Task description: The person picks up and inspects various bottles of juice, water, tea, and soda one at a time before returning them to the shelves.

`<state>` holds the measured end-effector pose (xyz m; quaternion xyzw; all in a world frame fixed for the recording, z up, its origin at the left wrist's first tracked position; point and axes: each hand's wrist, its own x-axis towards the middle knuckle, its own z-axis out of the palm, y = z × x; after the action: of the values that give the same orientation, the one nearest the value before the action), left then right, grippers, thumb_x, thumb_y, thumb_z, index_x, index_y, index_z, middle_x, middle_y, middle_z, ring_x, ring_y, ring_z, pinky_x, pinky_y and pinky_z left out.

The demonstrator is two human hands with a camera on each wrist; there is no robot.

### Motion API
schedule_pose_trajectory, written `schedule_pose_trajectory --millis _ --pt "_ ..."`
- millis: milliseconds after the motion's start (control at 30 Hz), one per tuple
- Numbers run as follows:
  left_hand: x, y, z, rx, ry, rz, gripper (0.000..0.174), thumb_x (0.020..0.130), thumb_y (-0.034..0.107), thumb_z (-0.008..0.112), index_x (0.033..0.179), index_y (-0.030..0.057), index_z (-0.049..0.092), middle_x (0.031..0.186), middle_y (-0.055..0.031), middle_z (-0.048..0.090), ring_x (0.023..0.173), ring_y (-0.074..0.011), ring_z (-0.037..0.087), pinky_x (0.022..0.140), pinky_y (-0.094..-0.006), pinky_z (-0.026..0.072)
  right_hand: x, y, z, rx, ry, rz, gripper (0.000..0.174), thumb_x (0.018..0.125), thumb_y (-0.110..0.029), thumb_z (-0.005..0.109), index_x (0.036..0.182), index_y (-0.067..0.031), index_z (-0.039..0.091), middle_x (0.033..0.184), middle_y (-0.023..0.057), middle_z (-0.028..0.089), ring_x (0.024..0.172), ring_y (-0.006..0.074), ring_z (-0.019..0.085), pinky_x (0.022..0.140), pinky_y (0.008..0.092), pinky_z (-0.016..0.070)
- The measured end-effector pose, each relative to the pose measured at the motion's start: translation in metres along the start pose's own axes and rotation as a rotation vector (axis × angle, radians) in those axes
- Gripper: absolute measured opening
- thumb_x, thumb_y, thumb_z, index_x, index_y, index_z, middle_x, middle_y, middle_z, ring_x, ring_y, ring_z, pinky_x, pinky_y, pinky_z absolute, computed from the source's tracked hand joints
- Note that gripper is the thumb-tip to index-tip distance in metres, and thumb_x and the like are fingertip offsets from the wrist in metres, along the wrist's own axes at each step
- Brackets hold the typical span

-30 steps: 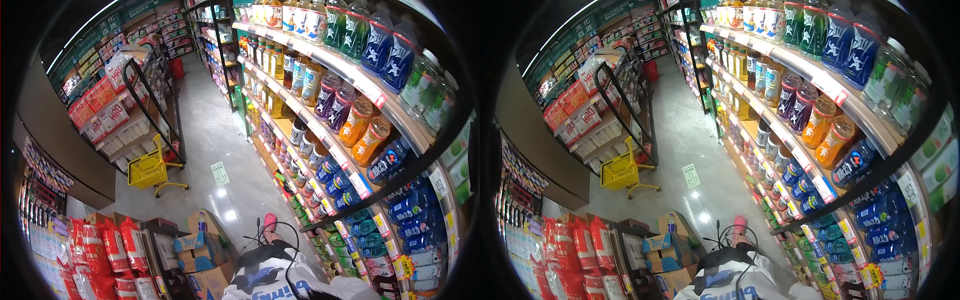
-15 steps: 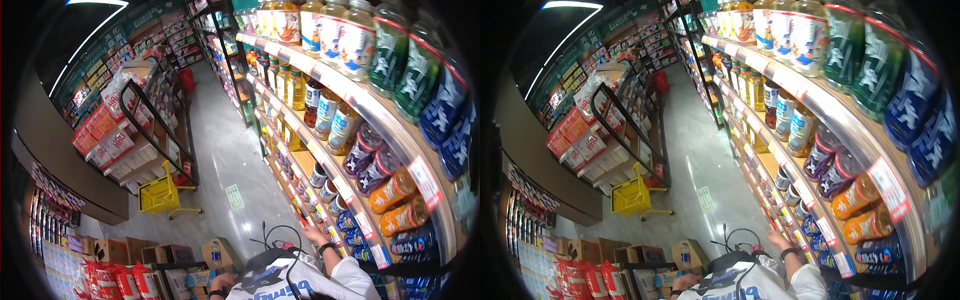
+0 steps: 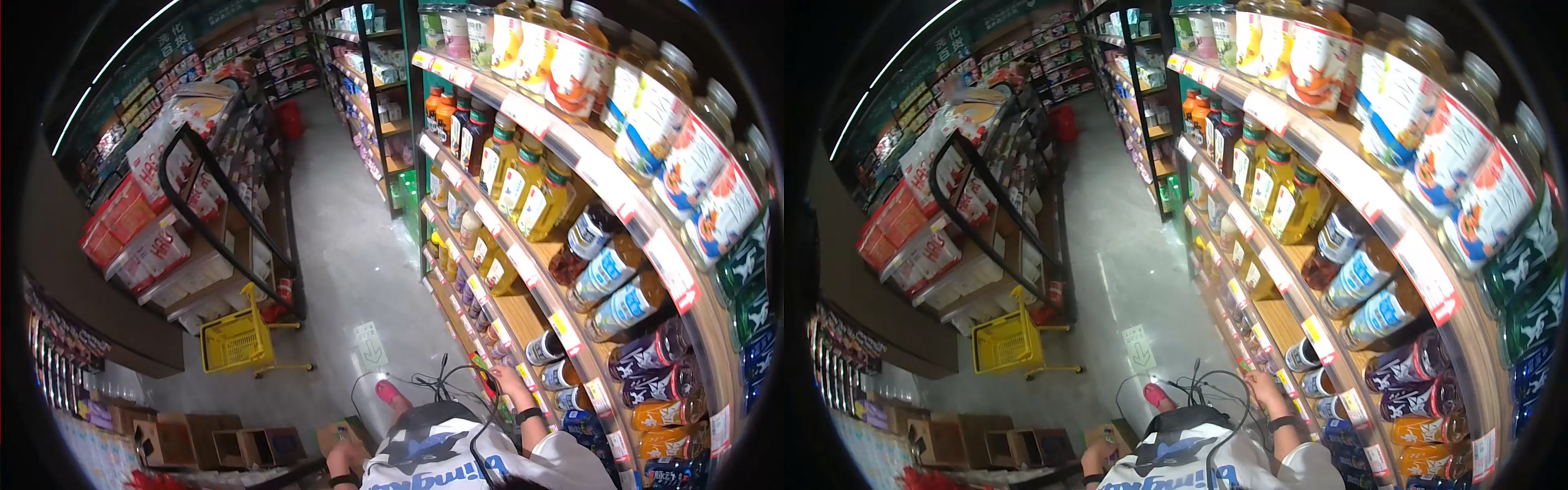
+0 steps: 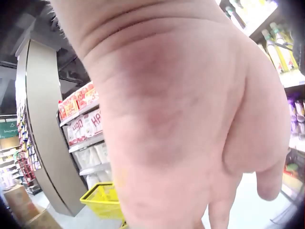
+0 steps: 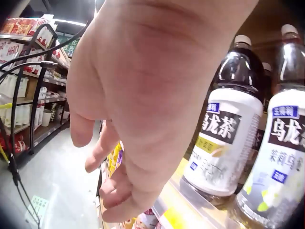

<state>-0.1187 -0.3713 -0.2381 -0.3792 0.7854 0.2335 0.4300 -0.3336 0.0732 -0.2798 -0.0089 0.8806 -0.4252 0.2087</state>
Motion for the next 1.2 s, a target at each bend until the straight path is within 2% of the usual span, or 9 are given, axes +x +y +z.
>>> schedule_pose_trajectory --millis 133,333,500,633,767,800,1000,1033,1200 --pt "0.083 0.035 -0.090 -0.019 0.283 0.304 0.062 0.085 0.047 0.059 0.124 -0.0007 0.057 0.121 -0.0240 0.059 0.112 -0.0398 0.057 0.094 -0.0431 0.0469 0.052 -0.051 -0.004 -0.089 0.110 -0.031 0.028 0.089 -0.021 0.062 0.108 0.0003 0.064 0.098 0.0184 0.069 0.093 0.0258 0.067 0.081 0.0335 0.0509" --pt "0.144 0.147 -0.241 0.038 0.264 0.684 0.055 0.088 0.040 0.059 0.124 -0.0009 0.055 0.118 -0.0276 0.059 0.112 -0.0401 0.056 0.093 -0.0438 0.0463 0.089 -0.175 -0.021 -0.185 0.380 -0.021 0.031 0.089 -0.023 0.059 0.110 -0.0003 0.062 0.099 0.0206 0.068 0.096 0.0313 0.065 0.082 0.0404 0.0500" --pt "0.116 0.232 -0.307 -0.082 0.332 0.851 0.056 0.089 0.041 0.058 0.125 -0.0016 0.053 0.115 -0.0275 0.060 0.108 -0.0413 0.058 0.091 -0.0444 0.0466 0.113 -0.237 -0.037 0.184 0.398 0.083 0.024 0.088 -0.008 0.059 0.110 0.0013 0.061 0.091 0.0225 0.065 0.071 0.0298 0.065 0.065 0.0363 0.0524" --pt "0.126 0.278 -0.323 0.034 0.103 0.855 0.057 0.090 0.044 0.057 0.125 -0.0006 0.053 0.114 -0.0279 0.061 0.108 -0.0421 0.057 0.092 -0.0441 0.0463 0.168 -0.241 -0.042 -0.057 0.645 -0.217 0.022 0.088 -0.005 0.058 0.108 0.0023 0.060 0.100 0.0187 0.063 0.090 0.0330 0.063 0.078 0.0399 0.0503" --pt "0.138 0.312 -0.344 0.087 0.117 0.810 0.058 0.092 0.045 0.055 0.129 0.0008 0.051 0.114 -0.0256 0.062 0.111 -0.0391 0.058 0.093 -0.0424 0.0464 0.235 -0.267 -0.048 -0.080 0.869 -0.232 0.069 0.087 -0.003 0.056 0.145 0.0034 0.018 0.139 0.0316 0.029 0.119 0.0444 0.044 0.098 0.0452 0.0402" --pt "0.147 0.314 -0.350 0.048 0.145 0.817 0.058 0.091 0.046 0.056 0.129 0.0016 0.051 0.114 -0.0249 0.063 0.110 -0.0387 0.059 0.093 -0.0412 0.0467 0.262 -0.264 -0.039 0.243 0.960 -0.218 0.068 0.089 -0.009 0.057 0.141 0.0109 0.018 0.141 0.0360 0.025 0.131 0.0458 0.032 0.112 0.0469 0.0246" --pt "0.151 0.338 -0.415 -0.099 0.162 0.655 0.062 0.088 0.045 0.059 0.130 0.0002 0.051 0.120 -0.0249 0.060 0.112 -0.0377 0.058 0.093 -0.0401 0.0470 0.331 -0.279 -0.050 -0.193 1.007 0.013 0.062 0.090 -0.024 0.057 0.129 0.0162 0.031 0.128 0.0420 0.034 0.120 0.0552 0.032 0.104 0.0549 0.0255" --pt "0.158 0.342 -0.421 -0.055 0.179 0.657 0.063 0.087 0.046 0.061 0.130 0.0006 0.051 0.120 -0.0247 0.060 0.113 -0.0375 0.058 0.093 -0.0391 0.0478 0.336 -0.279 -0.054 -0.269 1.071 0.021 0.050 0.091 -0.024 0.056 0.121 0.0136 0.045 0.117 0.0387 0.048 0.113 0.0513 0.044 0.097 0.0526 0.0344" --pt "0.195 0.397 -0.446 0.133 0.048 0.649 0.067 0.087 0.051 0.059 0.132 0.0016 0.050 0.121 -0.0247 0.060 0.116 -0.0375 0.056 0.097 -0.0404 0.0447 0.337 -0.273 -0.081 -0.118 0.963 0.053 0.033 0.091 -0.021 0.058 0.113 0.0030 0.058 0.102 0.0261 0.061 0.095 0.0431 0.057 0.084 0.0489 0.0436"
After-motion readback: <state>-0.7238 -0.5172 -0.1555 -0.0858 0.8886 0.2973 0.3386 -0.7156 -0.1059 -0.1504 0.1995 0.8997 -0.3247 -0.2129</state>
